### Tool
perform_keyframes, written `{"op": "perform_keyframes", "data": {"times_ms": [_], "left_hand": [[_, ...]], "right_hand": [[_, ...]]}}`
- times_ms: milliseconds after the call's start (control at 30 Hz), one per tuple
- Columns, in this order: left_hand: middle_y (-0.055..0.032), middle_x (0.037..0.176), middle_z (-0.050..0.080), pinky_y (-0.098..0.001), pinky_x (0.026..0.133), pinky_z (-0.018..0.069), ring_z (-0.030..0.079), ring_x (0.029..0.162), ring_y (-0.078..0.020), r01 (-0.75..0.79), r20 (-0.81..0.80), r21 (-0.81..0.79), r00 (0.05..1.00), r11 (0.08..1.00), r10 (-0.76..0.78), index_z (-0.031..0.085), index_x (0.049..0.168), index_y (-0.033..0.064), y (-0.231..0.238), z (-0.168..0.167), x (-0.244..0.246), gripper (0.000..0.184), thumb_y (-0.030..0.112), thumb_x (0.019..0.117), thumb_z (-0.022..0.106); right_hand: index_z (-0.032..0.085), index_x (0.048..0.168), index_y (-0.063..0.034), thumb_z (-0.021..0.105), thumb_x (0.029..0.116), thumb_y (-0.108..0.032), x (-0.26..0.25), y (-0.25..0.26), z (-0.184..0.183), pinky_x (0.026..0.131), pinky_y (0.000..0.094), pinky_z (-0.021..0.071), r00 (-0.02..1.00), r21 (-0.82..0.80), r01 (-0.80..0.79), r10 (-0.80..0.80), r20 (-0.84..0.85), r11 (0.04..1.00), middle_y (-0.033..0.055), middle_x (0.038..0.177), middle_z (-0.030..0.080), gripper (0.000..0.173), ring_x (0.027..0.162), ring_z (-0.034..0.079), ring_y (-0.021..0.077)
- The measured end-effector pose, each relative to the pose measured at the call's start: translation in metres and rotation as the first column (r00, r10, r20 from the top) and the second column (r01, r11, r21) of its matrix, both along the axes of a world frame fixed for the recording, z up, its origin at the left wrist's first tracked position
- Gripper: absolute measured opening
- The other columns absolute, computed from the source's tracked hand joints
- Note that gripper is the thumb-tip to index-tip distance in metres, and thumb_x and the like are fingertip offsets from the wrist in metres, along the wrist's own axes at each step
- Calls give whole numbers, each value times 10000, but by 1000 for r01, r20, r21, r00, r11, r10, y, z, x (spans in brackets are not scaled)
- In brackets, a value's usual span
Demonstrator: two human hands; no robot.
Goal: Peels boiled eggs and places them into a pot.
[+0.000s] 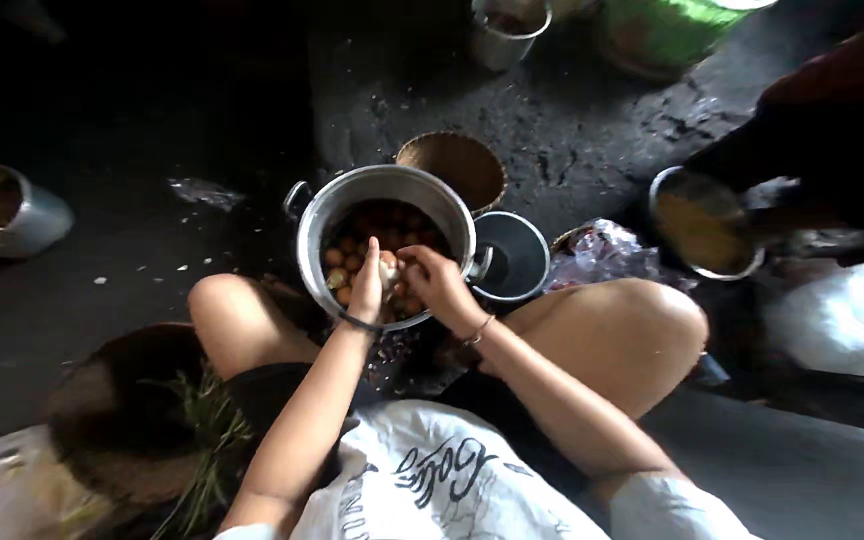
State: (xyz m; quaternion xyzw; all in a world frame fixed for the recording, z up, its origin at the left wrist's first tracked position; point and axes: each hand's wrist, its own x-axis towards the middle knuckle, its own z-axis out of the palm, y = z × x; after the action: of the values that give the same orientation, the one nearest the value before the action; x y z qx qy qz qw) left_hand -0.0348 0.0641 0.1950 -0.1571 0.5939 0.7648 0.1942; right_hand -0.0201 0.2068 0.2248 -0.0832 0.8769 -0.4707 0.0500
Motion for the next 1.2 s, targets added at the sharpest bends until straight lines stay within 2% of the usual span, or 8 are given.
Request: {"op": "perform_keyframes", "data": {"times_ms": [33, 167, 267, 567, 667, 833, 1033, 1200], "left_hand": [[26, 846, 613, -231, 601, 497, 566, 678, -60, -46, 56, 82, 998, 996, 41, 608, 1069, 164, -2, 1, -1, 633, 715, 1010, 302], [-6, 995, 638, -320, 783, 553, 618, 888, -102, -49, 18, 140, 999, 989, 46, 607, 1172, 170, -9, 0, 0, 749, 811, 945, 294], [24, 958, 655, -296, 767, 553, 631, 874, -75, -39, -72, 156, 996, 987, 51, 625, 1139, 196, -4, -4, 0, 694, 773, 975, 276], [3, 867, 647, -252, 667, 530, 623, 754, -77, -76, 23, 130, 997, 989, 73, 610, 1102, 149, 8, 3, -7, 583, 650, 1038, 319], [14, 746, 603, -256, 598, 499, 585, 656, -77, -102, 75, 89, 993, 991, 95, 617, 964, 159, 11, 4, -6, 620, 688, 1020, 299], [-63, 1021, 684, -369, 780, 564, 659, 902, -155, -105, 162, 103, 983, 989, 88, 624, 1222, 123, 9, 6, -3, 734, 743, 987, 311], [-5, 882, 649, -308, 685, 550, 635, 777, -111, -165, 205, 149, 970, 975, 133, 604, 1080, 155, 6, 5, -5, 659, 705, 1020, 245], [1, 1005, 683, -361, 803, 571, 656, 919, -122, -79, 93, 125, 993, 989, 67, 634, 1187, 199, 3, 7, 5, 786, 851, 912, 292]], "right_hand": [[618, 1294, 3, 514, 1034, -52, -2, 2, -1, 805, 447, 602, 1000, 12, 4, -4, -14, 1000, 189, 1094, 690, 286, 878, 701, 263], [701, 1239, -20, 603, 1042, -289, -4, -2, -2, 1026, 503, 509, 997, 75, -16, 21, -74, 997, 192, 1308, 621, 347, 1201, 606, 338], [625, 1326, -28, 728, 953, -395, -1, -8, -3, 911, 470, 578, 998, 46, -28, 30, -51, 999, 176, 1190, 647, 534, 1033, 671, 283], [547, 1411, 7, 646, 1007, -233, -3, -5, 4, 968, 441, 561, 996, 9, -78, 78, 43, 997, 195, 1287, 640, 480, 1070, 685, 266], [539, 1427, 10, 610, 1013, -144, 1, -7, 7, 964, 459, 560, 997, 77, -70, 67, 45, 995, 206, 1310, 634, 447, 1074, 690, 295], [548, 1416, -4, 666, 950, -64, 4, -10, 0, 861, 447, 592, 999, 125, -49, 48, 7, 991, 202, 1230, 637, 484, 948, 695, 285], [585, 1371, 11, 600, 1012, -93, 1, -2, -3, 919, 427, 574, 993, -25, -103, 101, -62, 994, 212, 1243, 646, 374, 1040, 685, 285], [587, 1372, 4, 635, 1021, -178, 3, -6, -3, 955, 444, 570, 991, -42, -119, 115, -71, 992, 202, 1233, 663, 398, 1071, 689, 283]]}}
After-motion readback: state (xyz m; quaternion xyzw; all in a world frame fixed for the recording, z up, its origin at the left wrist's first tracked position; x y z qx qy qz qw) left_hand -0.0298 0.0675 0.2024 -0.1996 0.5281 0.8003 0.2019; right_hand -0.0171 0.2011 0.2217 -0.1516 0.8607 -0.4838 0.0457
